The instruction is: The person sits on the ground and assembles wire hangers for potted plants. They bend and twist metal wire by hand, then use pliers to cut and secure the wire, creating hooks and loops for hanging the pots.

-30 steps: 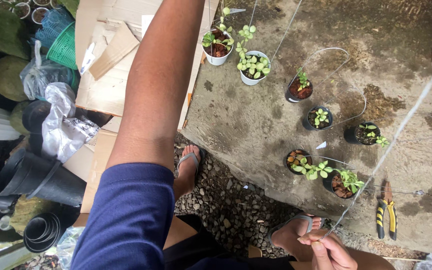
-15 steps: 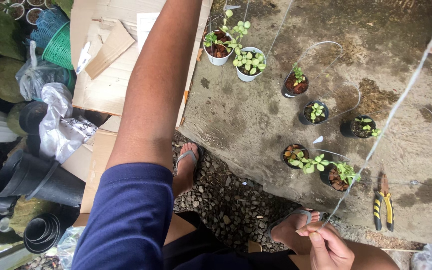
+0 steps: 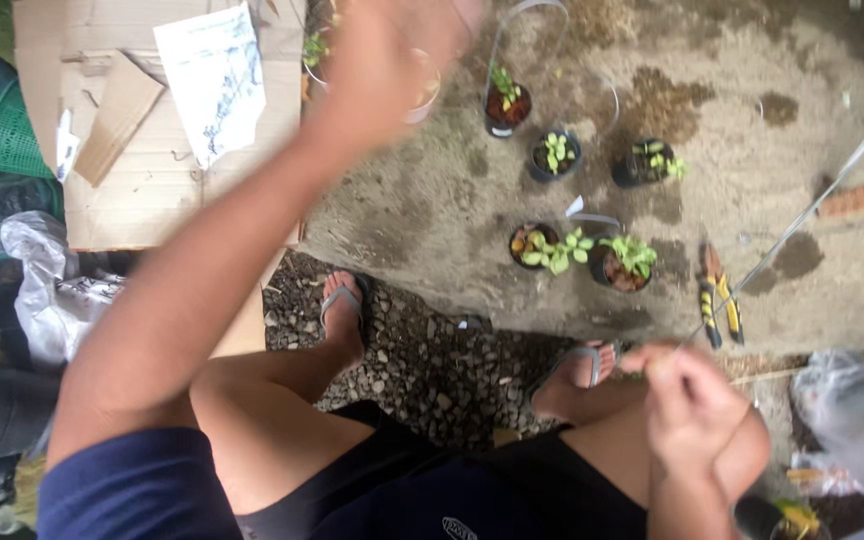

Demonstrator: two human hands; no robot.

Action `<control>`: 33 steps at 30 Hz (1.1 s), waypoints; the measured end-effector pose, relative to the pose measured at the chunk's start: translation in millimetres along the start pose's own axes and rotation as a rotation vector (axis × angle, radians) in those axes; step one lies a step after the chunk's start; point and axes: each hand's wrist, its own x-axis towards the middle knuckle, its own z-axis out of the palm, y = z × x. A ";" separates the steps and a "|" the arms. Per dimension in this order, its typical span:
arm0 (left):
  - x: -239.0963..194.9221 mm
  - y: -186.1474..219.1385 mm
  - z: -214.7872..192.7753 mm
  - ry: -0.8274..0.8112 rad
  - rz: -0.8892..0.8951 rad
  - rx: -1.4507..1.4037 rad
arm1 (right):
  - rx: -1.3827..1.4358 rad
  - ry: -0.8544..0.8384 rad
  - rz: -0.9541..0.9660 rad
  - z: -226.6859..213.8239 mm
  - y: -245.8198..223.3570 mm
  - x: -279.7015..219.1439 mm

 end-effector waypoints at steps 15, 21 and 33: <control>-64.2 94.8 124.6 -0.559 -0.024 0.122 | 0.202 0.036 -0.107 -13.7 15.9 7.0; -62.3 86.8 64.6 -0.353 -0.041 0.105 | 0.216 -0.015 -0.128 -35.8 32.1 -1.0; -89.0 48.8 -42.3 -0.216 -0.214 0.376 | 0.223 -0.079 -0.060 -44.3 60.8 9.6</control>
